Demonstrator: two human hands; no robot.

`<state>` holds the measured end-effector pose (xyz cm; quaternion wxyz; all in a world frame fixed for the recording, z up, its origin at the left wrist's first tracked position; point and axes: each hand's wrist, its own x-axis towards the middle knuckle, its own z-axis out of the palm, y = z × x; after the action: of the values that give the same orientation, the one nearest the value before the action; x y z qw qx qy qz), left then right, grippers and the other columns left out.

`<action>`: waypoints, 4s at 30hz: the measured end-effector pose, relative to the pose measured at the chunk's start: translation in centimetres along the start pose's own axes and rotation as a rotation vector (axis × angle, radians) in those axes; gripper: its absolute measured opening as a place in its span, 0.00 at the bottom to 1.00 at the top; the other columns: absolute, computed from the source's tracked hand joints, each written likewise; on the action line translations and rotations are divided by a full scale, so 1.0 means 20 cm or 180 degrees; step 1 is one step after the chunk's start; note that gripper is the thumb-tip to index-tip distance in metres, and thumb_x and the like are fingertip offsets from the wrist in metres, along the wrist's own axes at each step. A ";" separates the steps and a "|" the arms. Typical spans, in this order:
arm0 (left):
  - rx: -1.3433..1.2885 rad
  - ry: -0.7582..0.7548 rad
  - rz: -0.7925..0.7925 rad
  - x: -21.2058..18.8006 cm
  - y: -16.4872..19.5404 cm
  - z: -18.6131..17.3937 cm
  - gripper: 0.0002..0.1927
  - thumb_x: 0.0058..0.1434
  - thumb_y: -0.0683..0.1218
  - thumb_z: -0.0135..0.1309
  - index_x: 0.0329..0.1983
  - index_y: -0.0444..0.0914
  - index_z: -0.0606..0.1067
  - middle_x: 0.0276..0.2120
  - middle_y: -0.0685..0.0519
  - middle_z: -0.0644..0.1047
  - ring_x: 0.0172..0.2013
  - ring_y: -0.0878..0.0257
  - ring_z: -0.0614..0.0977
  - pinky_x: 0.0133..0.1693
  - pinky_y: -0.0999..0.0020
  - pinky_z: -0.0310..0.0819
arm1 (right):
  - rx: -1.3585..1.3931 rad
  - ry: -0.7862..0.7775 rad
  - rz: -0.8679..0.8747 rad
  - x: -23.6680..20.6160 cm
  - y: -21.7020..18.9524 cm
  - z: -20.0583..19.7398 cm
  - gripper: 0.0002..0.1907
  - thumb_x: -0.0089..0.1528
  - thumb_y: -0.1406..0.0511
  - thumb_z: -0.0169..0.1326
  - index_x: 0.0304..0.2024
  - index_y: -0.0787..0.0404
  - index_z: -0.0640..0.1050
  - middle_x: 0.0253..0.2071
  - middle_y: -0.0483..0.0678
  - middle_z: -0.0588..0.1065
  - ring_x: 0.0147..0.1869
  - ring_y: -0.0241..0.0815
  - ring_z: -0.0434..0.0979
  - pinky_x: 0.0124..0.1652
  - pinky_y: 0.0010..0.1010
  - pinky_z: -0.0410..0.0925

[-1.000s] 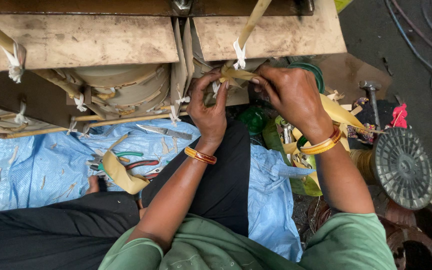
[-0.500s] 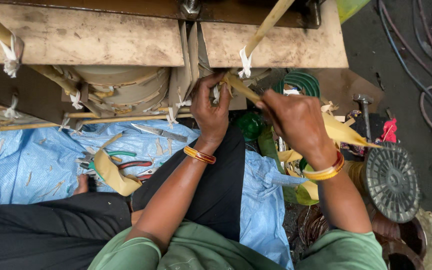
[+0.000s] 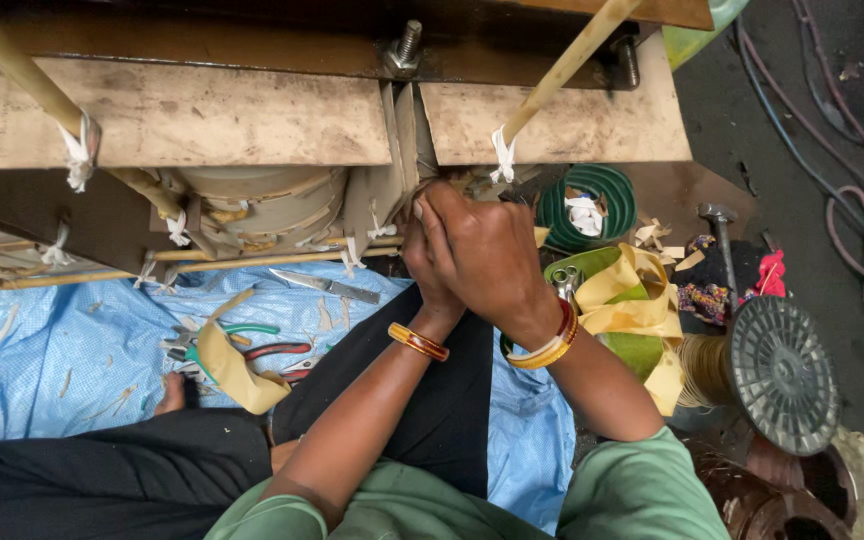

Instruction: The person sits on a blue tarp and wraps a long beige strip around cylindrical wooden frames mounted on a wooden structure. They repeatedly pull, fold, and tuck the strip to secure it around the frames.

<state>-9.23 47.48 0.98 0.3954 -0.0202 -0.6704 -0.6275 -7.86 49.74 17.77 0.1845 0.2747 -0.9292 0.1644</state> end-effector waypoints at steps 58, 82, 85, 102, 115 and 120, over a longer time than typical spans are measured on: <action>0.1579 -0.1377 -0.0419 0.40 0.35 -0.14 0.11 0.64 0.45 0.53 0.46 0.34 0.77 0.27 0.33 0.78 0.32 0.35 0.80 0.32 0.42 0.72 | 0.0168 0.2225 0.0377 -0.20 0.27 0.37 0.06 0.59 0.70 0.60 0.37 0.66 0.77 0.42 0.55 0.76 0.45 0.56 0.75 0.45 0.44 0.69; 0.1753 -0.1295 -0.0213 0.39 0.35 -0.15 0.12 0.64 0.40 0.49 0.49 0.38 0.78 0.42 0.37 0.79 0.35 0.37 0.82 0.37 0.42 0.74 | -0.0081 0.0960 -0.0095 -0.23 0.37 0.14 0.15 0.53 0.65 0.58 0.39 0.66 0.71 0.40 0.58 0.70 0.47 0.60 0.69 0.51 0.47 0.61; 0.1815 -0.1337 -0.0187 0.39 0.34 -0.15 0.16 0.61 0.37 0.50 0.52 0.38 0.78 0.53 0.35 0.75 0.35 0.37 0.82 0.38 0.43 0.76 | -0.0012 0.0440 0.0002 -0.21 0.38 0.03 0.15 0.53 0.64 0.57 0.39 0.66 0.72 0.38 0.57 0.71 0.47 0.59 0.70 0.51 0.46 0.61; 0.1586 -0.1192 -0.0222 0.37 0.32 -0.11 0.21 0.54 0.32 0.54 0.52 0.34 0.77 0.60 0.31 0.69 0.39 0.35 0.82 0.41 0.47 0.77 | -0.0495 -0.0538 0.0102 -0.25 0.49 -0.28 0.17 0.56 0.55 0.69 0.31 0.61 0.79 0.32 0.52 0.75 0.41 0.52 0.73 0.47 0.43 0.60; 0.0289 -0.0481 0.0261 0.27 0.18 -0.09 0.07 0.71 0.39 0.50 0.50 0.32 0.75 0.44 0.41 0.77 0.45 0.43 0.80 0.46 0.55 0.74 | 0.0547 -0.0981 0.1691 -0.32 0.14 -0.52 0.11 0.65 0.60 0.56 0.38 0.61 0.81 0.18 0.48 0.78 0.21 0.42 0.80 0.26 0.32 0.67; -0.0104 -0.0307 0.0081 0.24 0.12 -0.05 0.09 0.71 0.40 0.53 0.51 0.32 0.75 0.45 0.44 0.79 0.45 0.50 0.83 0.46 0.59 0.77 | -0.0011 -0.0348 0.0189 -0.30 -0.03 -0.46 0.08 0.67 0.65 0.55 0.35 0.62 0.79 0.18 0.51 0.73 0.23 0.48 0.75 0.26 0.39 0.65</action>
<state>-10.75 44.84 5.45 0.3701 -0.0654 -0.6781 -0.6316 -0.57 55.63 23.32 0.1290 0.2553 -0.9459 0.1529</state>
